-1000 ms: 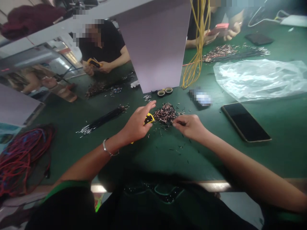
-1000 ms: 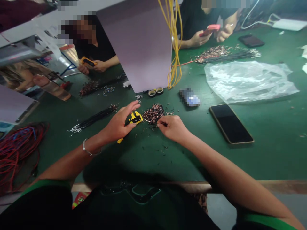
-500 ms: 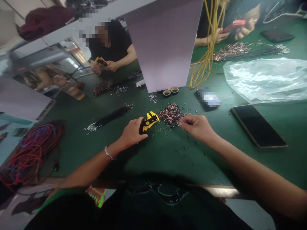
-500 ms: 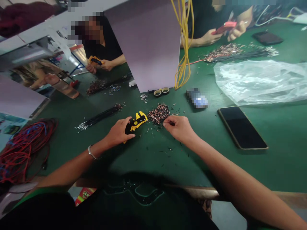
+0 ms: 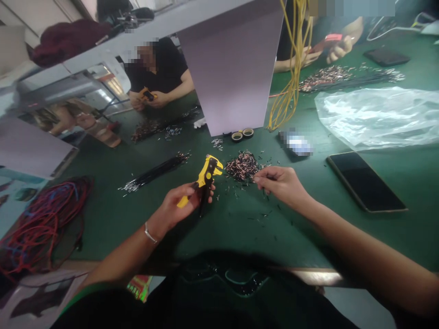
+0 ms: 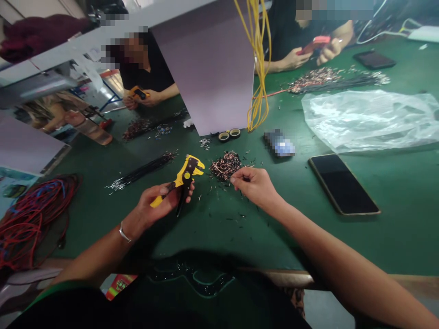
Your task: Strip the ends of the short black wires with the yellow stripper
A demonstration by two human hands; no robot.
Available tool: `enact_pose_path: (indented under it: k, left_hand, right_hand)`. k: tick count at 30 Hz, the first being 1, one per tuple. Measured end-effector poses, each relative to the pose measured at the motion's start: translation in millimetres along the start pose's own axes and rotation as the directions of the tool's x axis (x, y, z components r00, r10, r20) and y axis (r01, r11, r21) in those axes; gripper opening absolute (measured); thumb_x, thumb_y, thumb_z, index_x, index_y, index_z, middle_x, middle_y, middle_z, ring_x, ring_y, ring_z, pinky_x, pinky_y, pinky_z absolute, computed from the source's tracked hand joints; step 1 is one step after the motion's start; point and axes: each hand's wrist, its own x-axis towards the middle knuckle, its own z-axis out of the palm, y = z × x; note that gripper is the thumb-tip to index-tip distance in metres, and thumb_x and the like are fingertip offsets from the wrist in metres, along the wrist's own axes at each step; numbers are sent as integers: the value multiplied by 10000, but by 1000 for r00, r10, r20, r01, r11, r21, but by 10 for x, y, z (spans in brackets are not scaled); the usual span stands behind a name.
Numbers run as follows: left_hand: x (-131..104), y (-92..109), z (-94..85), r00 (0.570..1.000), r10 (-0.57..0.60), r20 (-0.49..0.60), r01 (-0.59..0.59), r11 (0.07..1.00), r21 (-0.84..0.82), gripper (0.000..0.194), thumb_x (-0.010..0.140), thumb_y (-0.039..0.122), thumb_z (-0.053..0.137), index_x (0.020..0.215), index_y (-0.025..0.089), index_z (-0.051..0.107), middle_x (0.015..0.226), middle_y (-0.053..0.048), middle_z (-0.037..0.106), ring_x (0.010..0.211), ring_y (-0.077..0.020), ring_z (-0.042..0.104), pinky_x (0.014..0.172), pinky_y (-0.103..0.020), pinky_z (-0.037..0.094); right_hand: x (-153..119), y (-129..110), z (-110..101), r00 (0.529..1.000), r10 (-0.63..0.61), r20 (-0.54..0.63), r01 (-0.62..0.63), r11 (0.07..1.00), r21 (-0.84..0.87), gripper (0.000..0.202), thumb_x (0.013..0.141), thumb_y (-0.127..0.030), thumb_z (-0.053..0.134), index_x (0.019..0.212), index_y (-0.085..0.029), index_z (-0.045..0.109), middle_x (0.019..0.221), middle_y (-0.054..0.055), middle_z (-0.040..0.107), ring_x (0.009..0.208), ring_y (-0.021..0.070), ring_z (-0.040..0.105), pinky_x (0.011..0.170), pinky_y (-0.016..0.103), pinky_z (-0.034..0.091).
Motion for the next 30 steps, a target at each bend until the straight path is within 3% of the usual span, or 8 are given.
enact_pose_path:
  k: [2,6,11,15,22,27,30]
  left_hand:
    - [12,55,98,995,-76,63,88,975,-205,564,759,447,464,1159,93,645,1044,-225,697,999,-352,669,794,-526,569]
    - [10,87,175,988,-114,106,142,939,-312,639,649,380,512,1225,119,601,1143,-214,666,1082,-356,634,857,-536,554]
    - [-57,70,223,974,-100,206,155,949,-274,630,724,386,462,1328,215,515,1137,-167,623,934,-276,641,804,-507,555]
    - [-68,96,293,981,-55,186,101,964,-248,633,724,362,574,1336,220,500,1087,-147,615,865,-250,617,724,-447,551]
    - [22,43,279,984,-32,175,68,976,-206,587,674,393,681,1216,224,531,1169,-154,618,896,-257,614,772,-463,542]
    - [72,30,348,987,-53,152,99,945,-311,510,608,276,714,1090,176,582,939,-97,628,851,-233,600,773,-437,534]
    - [107,34,390,987,-50,155,100,936,-336,499,584,221,719,1068,175,606,925,-82,627,855,-222,592,772,-416,527]
  right_hand:
    - [-13,-25,15,1000,-3,11,3,1000,9,180,741,-338,668,715,-162,699,581,17,638,467,98,479,466,270,399]
    - [-22,-67,23,1000,-14,8,14,1000,9,174,752,-324,663,697,-161,691,569,11,623,465,92,472,466,267,399]
    - [-53,-130,-1,1000,20,-1,-20,999,38,200,747,-351,668,726,-154,694,541,-5,592,440,86,452,435,259,380]
    - [-93,-180,-13,999,-2,34,2,1000,4,190,775,-343,657,707,-167,680,505,-20,569,437,82,442,431,246,374]
    - [-100,-171,30,997,49,58,-46,998,-49,182,775,-285,619,627,-180,626,479,-22,563,412,76,426,413,239,344]
    - [-147,-202,113,981,162,108,-169,983,65,149,766,-281,607,654,-184,623,464,-27,555,359,77,426,378,239,340]
    - [-182,-258,144,974,190,128,-206,970,132,133,750,-265,617,644,-185,616,455,-33,549,341,70,415,361,230,337]
